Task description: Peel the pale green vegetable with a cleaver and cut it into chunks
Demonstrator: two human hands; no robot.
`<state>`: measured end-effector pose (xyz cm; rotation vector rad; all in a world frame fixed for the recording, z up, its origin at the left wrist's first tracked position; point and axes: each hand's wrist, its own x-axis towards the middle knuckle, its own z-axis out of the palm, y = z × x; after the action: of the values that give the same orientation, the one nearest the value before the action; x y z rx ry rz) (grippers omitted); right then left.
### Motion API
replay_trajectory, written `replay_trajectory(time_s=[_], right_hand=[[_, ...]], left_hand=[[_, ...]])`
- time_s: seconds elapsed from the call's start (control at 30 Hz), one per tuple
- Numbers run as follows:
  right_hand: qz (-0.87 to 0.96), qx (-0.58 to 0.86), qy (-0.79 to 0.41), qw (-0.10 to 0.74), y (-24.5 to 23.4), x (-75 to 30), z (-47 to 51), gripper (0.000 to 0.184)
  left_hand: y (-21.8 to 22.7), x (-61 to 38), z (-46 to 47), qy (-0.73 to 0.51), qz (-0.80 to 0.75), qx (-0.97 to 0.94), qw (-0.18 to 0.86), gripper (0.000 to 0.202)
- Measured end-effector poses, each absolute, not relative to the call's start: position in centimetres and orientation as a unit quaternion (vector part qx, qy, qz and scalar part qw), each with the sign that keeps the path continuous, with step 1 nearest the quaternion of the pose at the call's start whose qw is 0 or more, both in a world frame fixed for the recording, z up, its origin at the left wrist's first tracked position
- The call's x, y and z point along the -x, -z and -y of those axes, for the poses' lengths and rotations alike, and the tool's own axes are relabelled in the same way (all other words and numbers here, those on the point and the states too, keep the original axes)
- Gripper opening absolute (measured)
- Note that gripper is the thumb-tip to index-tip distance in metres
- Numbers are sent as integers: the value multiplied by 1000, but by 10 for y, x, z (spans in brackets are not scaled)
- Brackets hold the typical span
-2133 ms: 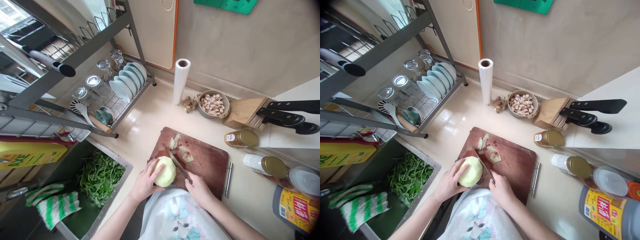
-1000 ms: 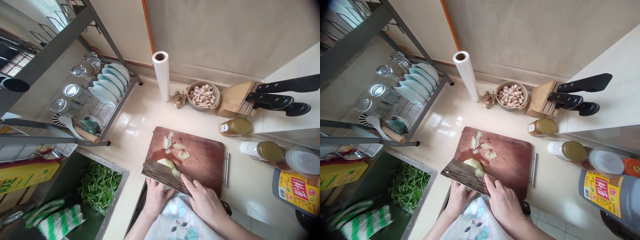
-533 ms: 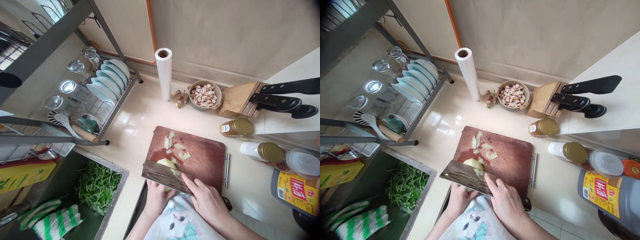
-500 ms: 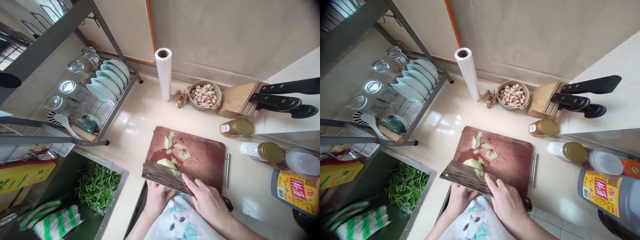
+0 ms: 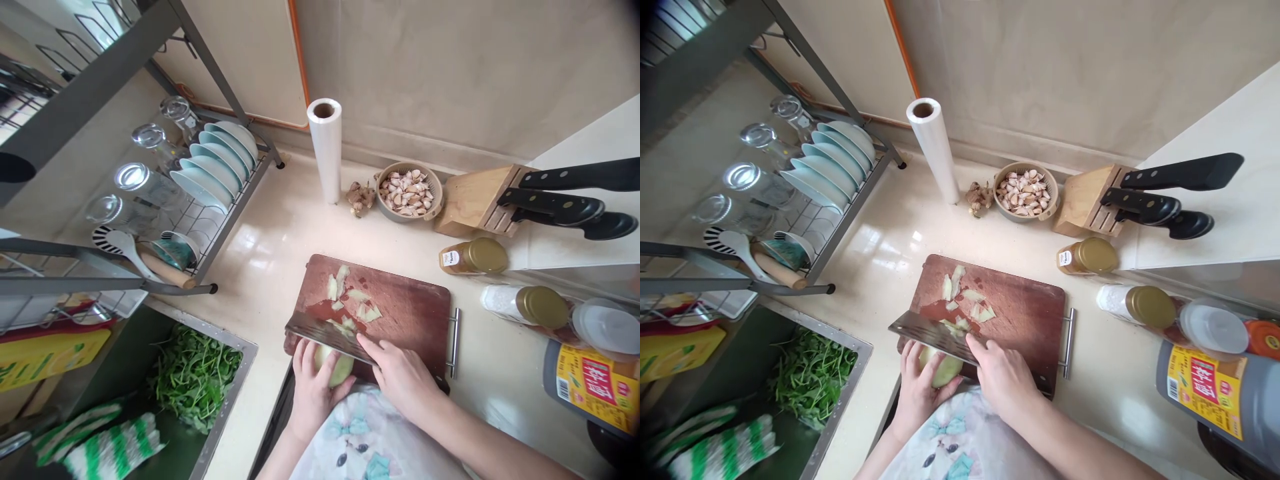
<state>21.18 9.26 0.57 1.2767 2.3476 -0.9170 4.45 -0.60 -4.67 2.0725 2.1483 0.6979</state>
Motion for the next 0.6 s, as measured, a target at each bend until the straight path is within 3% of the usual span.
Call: replay_trajectory(time_s=[0.13, 0.6], right_hand=[[-830, -429, 317, 165, -19, -224, -95, 59], [-843, -387, 337, 163, -17, -209, -123, 54]], left_hand=[[45, -45, 7, -207, -707, -674, 47, 28], [50, -45, 9, -222, -707, -671, 27, 38]])
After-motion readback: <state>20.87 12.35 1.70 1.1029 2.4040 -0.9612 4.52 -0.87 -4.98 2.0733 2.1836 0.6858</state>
